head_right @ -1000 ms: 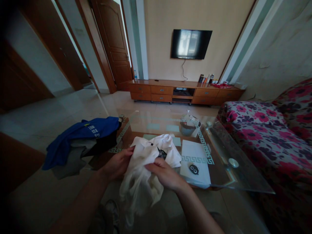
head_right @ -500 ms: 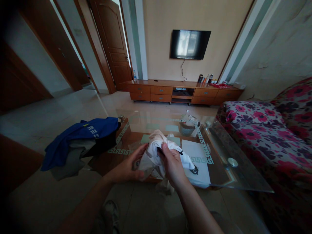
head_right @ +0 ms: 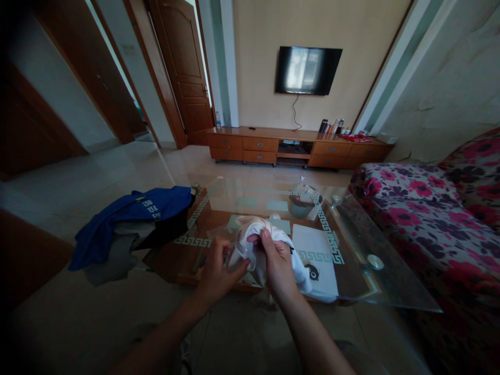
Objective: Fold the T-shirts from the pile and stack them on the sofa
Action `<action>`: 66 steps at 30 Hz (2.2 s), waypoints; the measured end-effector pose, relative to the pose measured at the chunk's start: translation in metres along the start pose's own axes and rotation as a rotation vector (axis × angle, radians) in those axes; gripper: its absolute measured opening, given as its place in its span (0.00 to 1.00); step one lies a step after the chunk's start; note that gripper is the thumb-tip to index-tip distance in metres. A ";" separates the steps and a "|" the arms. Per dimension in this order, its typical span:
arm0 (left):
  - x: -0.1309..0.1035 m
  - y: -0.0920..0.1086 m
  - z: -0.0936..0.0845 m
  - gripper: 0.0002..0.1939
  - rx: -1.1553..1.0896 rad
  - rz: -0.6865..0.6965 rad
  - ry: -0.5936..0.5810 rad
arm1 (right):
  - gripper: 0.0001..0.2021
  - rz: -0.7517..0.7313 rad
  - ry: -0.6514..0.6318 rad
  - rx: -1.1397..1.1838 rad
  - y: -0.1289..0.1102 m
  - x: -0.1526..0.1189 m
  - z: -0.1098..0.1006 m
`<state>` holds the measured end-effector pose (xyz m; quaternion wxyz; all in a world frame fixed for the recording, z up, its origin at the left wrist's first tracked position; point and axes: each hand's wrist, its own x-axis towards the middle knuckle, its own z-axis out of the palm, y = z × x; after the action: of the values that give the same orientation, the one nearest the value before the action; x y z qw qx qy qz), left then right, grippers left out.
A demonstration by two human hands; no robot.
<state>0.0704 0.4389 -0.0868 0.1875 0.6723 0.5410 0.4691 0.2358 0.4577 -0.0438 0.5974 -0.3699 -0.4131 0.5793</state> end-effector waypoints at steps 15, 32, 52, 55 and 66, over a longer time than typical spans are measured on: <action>0.008 0.003 0.003 0.11 -0.084 0.048 -0.201 | 0.15 0.072 -0.050 0.355 -0.019 -0.002 0.008; 0.057 -0.001 -0.060 0.07 -1.363 -0.683 0.203 | 0.26 0.270 -0.340 -0.448 -0.018 0.011 -0.025; 0.030 0.043 -0.107 0.12 -1.088 -0.305 -0.376 | 0.44 -0.267 -0.785 -0.820 -0.032 -0.017 0.007; 0.027 0.059 -0.122 0.11 -0.894 -0.253 -0.339 | 0.37 -0.117 -0.964 -0.750 -0.039 -0.024 0.019; 0.012 0.138 -0.183 0.10 -0.224 0.133 0.129 | 0.18 -0.078 -0.889 -0.895 -0.071 -0.055 0.004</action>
<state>-0.0062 0.3556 0.1122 0.1946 0.6500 0.4507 0.5801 0.2604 0.3984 0.0194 0.1769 -0.2926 -0.8373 0.4266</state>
